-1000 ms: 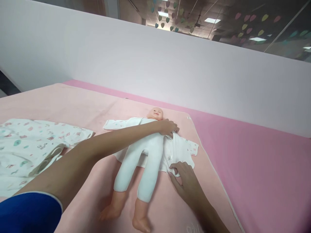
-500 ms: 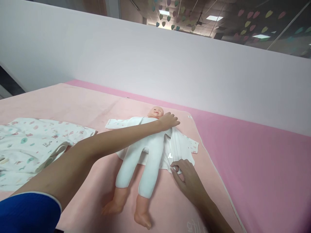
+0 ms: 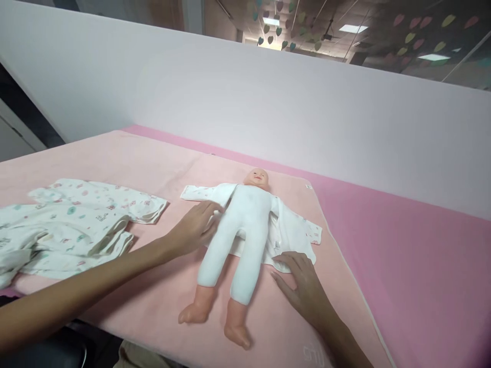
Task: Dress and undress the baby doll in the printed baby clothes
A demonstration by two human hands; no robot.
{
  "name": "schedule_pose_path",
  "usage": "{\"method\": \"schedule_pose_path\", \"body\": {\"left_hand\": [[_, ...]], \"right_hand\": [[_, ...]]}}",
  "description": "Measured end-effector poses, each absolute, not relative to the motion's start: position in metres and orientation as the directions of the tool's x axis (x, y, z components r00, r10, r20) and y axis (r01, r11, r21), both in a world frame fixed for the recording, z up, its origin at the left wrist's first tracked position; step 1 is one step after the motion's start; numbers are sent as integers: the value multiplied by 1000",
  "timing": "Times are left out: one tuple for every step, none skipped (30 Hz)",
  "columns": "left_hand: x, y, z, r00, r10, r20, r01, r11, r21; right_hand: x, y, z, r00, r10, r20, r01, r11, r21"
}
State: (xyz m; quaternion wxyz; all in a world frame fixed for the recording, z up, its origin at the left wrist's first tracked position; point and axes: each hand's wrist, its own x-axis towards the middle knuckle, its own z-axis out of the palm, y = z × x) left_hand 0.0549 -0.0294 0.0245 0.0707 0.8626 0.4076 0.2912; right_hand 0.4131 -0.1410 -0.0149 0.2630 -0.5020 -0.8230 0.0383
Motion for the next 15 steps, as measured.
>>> {"method": "schedule_pose_path", "body": {"left_hand": [[41, -40, 18, 492, 768, 411, 679, -633, 372], [31, -49, 12, 511, 774, 374, 680, -630, 374], [25, -54, 8, 548, 766, 337, 672, -643, 368], [21, -57, 4, 592, 745, 308, 655, -667, 355], [21, -57, 1, 632, 718, 292, 634, -696, 337], [22, -56, -2, 664, 690, 288, 617, -724, 309], [24, -54, -4, 684, 669, 292, 611, -743, 272], [25, -51, -5, 696, 653, 298, 613, -757, 226], [27, -48, -6, 708, 636, 306, 616, -769, 172], [27, -47, -7, 726, 614, 308, 613, -782, 114], [25, -46, -7, 747, 589, 307, 603, -795, 59], [23, -45, -8, 767, 565, 306, 589, -808, 15], [20, -46, -8, 784, 541, 304, 572, -820, -18], [16, -48, -8, 798, 521, 303, 555, -831, -33], [13, -50, -8, 805, 510, 303, 543, -839, -30]], "right_hand": [[411, -140, -14, -364, 844, 394, 804, 498, -325], [408, -138, -12, -376, 841, 389, 804, 505, -315], [405, -135, -10, -394, 836, 382, 805, 515, -294], [401, -133, -8, -421, 828, 371, 807, 528, -264], [396, -130, -5, -452, 818, 357, 807, 545, -227], [392, -127, -1, -481, 808, 341, 806, 560, -190], [388, -125, 2, -508, 798, 326, 803, 575, -157], [384, -123, 5, -530, 789, 311, 799, 587, -131], [382, -123, 8, -546, 783, 297, 794, 597, -115], [380, -123, 11, -557, 779, 288, 789, 605, -108], [379, -125, 14, -567, 774, 281, 783, 613, -110], [379, -127, 16, -576, 770, 276, 775, 621, -118], [380, -129, 18, -583, 766, 271, 767, 629, -129], [381, -131, 19, -586, 764, 268, 760, 634, -143], [382, -132, 21, -587, 765, 265, 755, 635, -160]]}}
